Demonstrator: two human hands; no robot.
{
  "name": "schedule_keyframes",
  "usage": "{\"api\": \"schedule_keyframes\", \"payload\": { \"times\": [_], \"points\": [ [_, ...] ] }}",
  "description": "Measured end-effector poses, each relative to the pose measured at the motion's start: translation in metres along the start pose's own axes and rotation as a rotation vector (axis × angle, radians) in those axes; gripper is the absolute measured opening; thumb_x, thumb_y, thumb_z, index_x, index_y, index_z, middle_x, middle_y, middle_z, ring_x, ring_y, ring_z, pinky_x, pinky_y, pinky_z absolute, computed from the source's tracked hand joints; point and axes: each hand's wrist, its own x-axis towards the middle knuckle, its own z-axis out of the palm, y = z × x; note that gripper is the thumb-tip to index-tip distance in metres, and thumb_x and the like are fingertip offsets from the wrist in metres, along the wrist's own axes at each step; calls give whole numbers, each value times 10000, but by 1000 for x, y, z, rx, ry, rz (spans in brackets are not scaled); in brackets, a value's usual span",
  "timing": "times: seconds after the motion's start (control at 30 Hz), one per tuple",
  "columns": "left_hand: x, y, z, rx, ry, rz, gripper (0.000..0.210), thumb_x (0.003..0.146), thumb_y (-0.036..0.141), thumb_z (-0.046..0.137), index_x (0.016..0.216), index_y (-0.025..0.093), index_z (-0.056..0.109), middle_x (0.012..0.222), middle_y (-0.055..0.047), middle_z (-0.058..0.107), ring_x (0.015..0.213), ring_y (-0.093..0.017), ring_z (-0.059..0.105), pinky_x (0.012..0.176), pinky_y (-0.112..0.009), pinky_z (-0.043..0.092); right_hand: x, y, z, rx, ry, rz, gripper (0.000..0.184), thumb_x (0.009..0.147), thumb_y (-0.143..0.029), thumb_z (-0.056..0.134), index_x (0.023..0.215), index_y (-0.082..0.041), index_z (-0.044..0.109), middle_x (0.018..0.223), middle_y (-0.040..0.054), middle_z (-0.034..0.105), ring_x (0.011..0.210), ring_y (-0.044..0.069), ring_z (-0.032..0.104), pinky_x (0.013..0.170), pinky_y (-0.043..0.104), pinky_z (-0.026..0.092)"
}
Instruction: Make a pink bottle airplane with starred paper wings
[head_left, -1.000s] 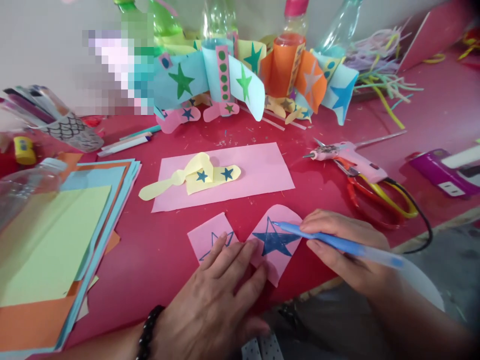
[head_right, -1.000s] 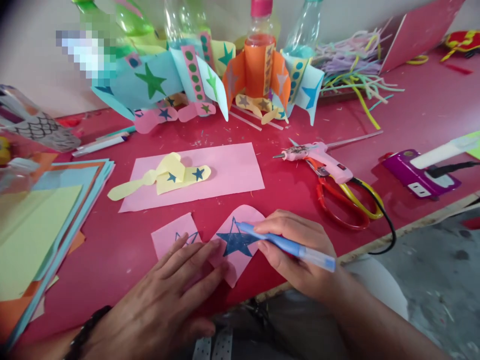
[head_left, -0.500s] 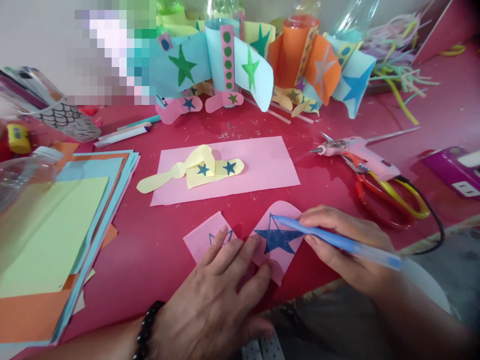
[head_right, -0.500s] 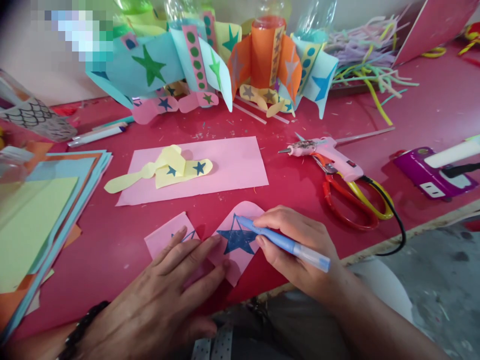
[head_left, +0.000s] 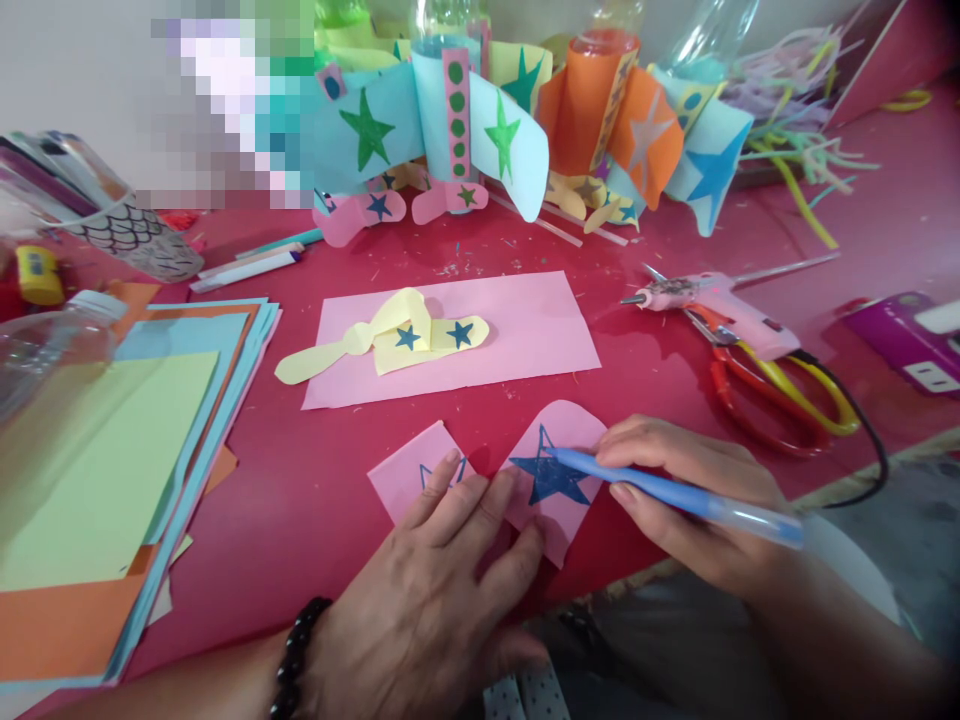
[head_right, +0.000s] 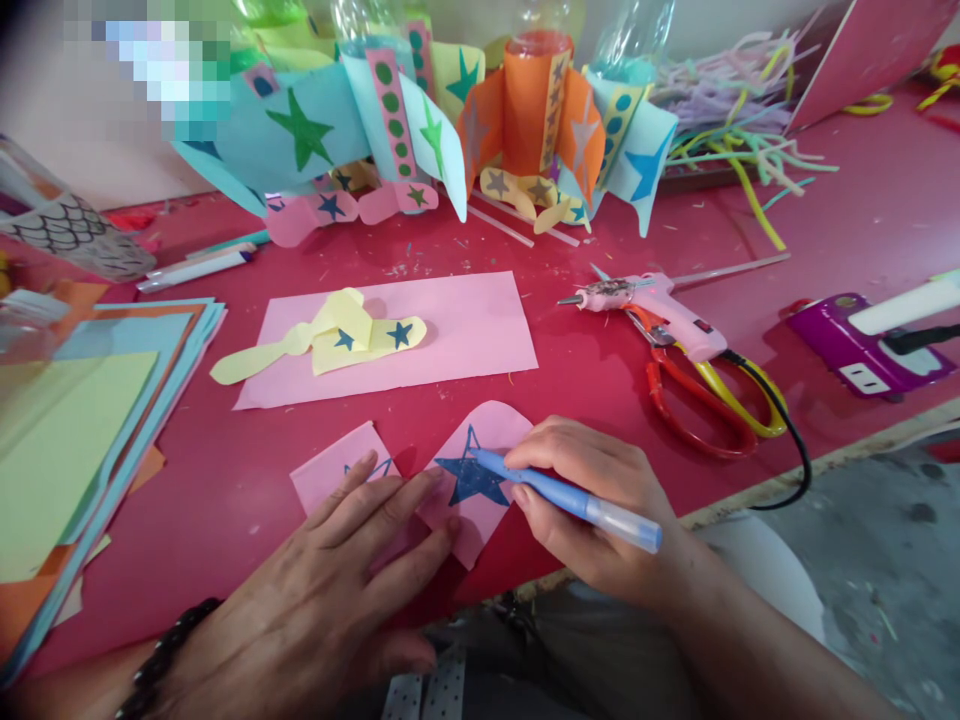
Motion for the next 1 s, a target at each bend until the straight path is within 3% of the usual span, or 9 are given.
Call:
{"api": "schedule_keyframes", "payload": {
  "times": [0.23,0.67,1.0],
  "points": [
    [2,-1,0,17,-7,3,610,962,634,392,1405,226,489,1536,-135,423,1378,-326,437,1179,-594,281,1,-2,-1,67,-38,-21,226,849,-96,598,1023,-236,634,900,44,715,838,197,701,780,330,579],
    [3,0,-3,45,8,16,594,975,625,375,1385,219,512,1511,-136,458,1365,-324,457,1164,-588,318,-3,6,2,-82,55,32,214,872,-142,621,1058,-246,640,981,52,725,914,204,711,813,302,583],
    [2,0,0,47,5,14,622,967,645,360,1387,213,515,1514,-144,452,1380,-320,435,1186,-590,264,0,0,-2,30,12,-2,229,850,-100,596,1030,-235,638,922,54,710,857,208,695,769,325,576]
  ]
}}
